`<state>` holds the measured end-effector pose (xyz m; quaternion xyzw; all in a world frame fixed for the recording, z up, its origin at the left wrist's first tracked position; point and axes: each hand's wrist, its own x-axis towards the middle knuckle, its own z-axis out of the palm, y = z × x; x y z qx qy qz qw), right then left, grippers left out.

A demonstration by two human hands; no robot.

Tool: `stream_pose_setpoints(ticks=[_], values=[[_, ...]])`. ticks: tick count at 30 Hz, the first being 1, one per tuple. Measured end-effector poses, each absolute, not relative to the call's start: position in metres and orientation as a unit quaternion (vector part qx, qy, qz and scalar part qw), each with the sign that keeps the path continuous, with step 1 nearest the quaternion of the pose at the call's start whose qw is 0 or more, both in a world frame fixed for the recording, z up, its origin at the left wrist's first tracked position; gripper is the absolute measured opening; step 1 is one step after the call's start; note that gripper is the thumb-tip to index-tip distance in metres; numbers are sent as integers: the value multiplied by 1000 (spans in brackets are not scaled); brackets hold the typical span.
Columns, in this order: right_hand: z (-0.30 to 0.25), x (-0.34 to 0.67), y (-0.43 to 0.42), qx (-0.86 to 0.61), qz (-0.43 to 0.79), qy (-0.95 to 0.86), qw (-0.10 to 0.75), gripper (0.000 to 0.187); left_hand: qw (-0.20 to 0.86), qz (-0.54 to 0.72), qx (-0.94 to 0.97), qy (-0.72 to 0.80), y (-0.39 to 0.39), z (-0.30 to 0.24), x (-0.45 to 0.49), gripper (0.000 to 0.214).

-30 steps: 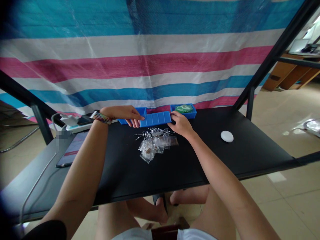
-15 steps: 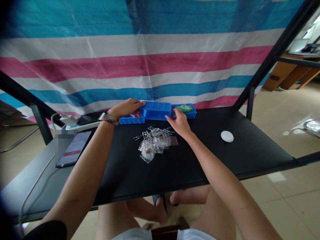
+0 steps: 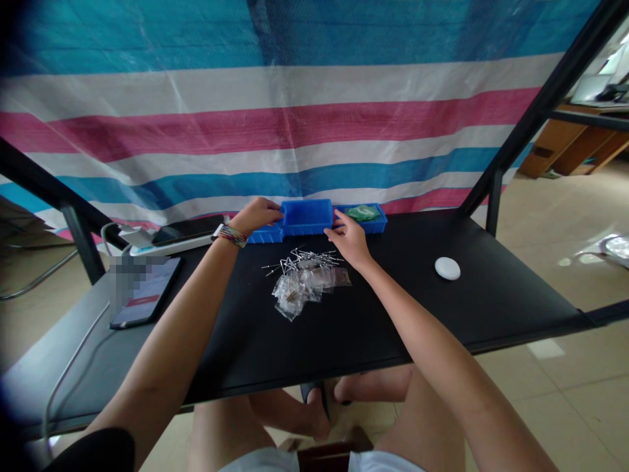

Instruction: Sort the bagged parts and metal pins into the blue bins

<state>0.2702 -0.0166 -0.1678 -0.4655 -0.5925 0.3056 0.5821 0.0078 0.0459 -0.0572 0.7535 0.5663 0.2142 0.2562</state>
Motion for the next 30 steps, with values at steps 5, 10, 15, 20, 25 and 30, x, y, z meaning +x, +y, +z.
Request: stream_pose_setpoints(ticks=[5, 10, 15, 20, 25, 30], values=[[-164, 269, -28, -488, 159, -701, 495, 42, 135, 160, 794, 571, 48, -66, 9, 17], [-158, 263, -43, -552, 48, -748, 365, 33, 89, 121, 798, 584, 50, -72, 10, 40], [-149, 258, -52, -604, -20, -743, 287, 40, 68, 76, 802, 588, 49, -68, 12, 49], [-145, 255, -52, -629, -48, -734, 249, 43, 97, -17, 839, 536, 47, -54, -1, 72], [-141, 252, -54, -653, -47, -723, 221, 40, 148, -84, 862, 477, 42, -52, -6, 96], [-141, 250, -53, -667, -47, -714, 208, 38, 55, -73, 881, 464, 37, -61, 12, 85]])
